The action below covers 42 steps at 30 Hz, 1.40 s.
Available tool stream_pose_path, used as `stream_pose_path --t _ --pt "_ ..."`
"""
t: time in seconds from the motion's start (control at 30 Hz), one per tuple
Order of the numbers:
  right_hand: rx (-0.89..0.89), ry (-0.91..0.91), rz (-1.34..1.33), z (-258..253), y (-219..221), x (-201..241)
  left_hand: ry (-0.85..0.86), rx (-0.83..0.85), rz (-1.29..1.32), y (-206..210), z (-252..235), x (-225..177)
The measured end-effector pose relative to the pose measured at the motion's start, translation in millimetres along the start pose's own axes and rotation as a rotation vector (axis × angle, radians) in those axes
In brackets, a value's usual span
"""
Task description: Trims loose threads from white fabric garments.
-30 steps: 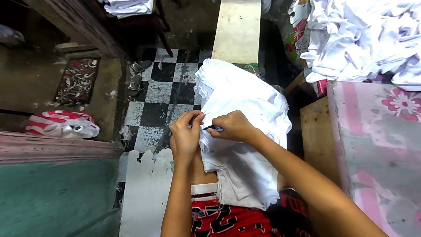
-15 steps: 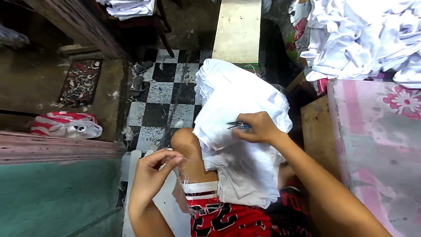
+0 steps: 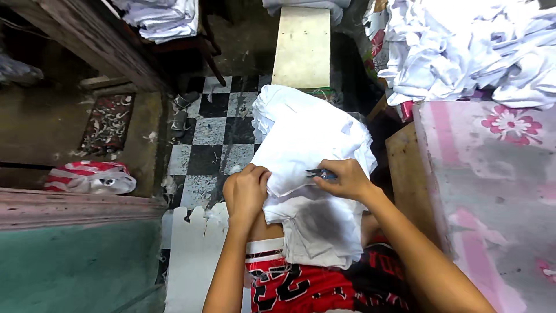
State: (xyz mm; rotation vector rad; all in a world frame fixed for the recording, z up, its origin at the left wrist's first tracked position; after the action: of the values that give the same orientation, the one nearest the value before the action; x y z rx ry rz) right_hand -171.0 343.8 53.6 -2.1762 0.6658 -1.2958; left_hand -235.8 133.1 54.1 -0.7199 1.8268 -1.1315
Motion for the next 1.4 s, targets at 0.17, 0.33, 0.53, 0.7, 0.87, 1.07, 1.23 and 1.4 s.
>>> stream_pose_path --t 0.17,0.33,0.53,0.7,0.87,1.07,1.23,1.4 --pt "-0.013 0.022 0.024 9 -13 -2 -0.162 -0.146 0.17 -26 17 33" --pt "0.004 0.05 0.05 16 -22 -7 -0.401 -0.261 0.018 -71 75 131" --pt "0.133 0.164 0.103 35 -34 -25 -0.899 -0.102 -0.341 -122 177 207" --pt "0.125 0.217 0.176 51 -37 -22 -0.467 -0.169 -0.186 -94 149 117" --pt "0.161 0.227 0.085 72 -14 -1 -0.068 0.025 0.066 -2 123 -15" --pt "0.345 0.372 -0.06 91 21 3 0.172 0.13 0.041 62 116 -62" --pt "0.361 0.362 -0.043 96 23 -3 0.207 0.171 0.011 24 128 -47" --pt "0.483 0.408 -0.042 102 44 -9 -0.182 0.322 -0.301 -28 155 22"
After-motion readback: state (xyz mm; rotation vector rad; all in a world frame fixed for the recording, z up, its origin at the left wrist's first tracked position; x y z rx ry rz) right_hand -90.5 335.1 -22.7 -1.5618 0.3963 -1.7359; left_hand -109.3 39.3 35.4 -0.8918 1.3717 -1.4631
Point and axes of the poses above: each hand's wrist, its own z-axis away from the middle knuckle, its own y-axis out of the palm, x = y × z, the point moved 9 cm from there along -z, towards the middle knuckle, and after that the axes turned 9 degrees about -z, right-handed, at the moved point
